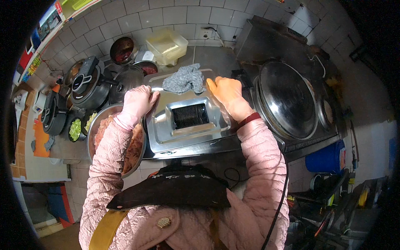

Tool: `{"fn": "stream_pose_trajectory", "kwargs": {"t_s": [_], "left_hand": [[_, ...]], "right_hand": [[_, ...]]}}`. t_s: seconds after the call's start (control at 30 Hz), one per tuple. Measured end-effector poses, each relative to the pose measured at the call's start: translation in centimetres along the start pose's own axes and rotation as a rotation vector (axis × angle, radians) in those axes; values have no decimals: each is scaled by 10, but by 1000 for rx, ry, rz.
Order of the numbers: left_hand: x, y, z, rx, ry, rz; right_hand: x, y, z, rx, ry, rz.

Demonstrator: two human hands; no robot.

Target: The person assembles a meat slicer by inserting the blade, securing it with a screw, attaching the top cover, and tightening the assembly. They then plug in the power cord and prepare the machine for use.

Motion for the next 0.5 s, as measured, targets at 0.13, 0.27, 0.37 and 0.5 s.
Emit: {"fn": "stream_pose_trajectory", "kwargs": {"t_s": [0.13, 0.27, 0.37, 0.5], "left_hand": [[0, -1, 0, -10, 8, 3], [-2, -1, 2, 14, 18, 21], [-4, -2, 5, 61, 13, 34], [-7, 0, 6, 90, 15, 89]], "right_hand": [[-7, 10, 1, 52, 32, -20], [-13, 19, 2, 342, 260, -30], [-6, 12, 5, 354, 293, -83], [4, 1, 4, 256, 302, -89]]}}
Point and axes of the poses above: each hand's wrist, its own x-axis towards the middle knuckle, its own y-axis out of the back of the hand, z = x × y, the point moved 7 cm from there along x, towards the middle knuckle, and after that the axes turned 10 degrees about x, right-handed, at the moved point
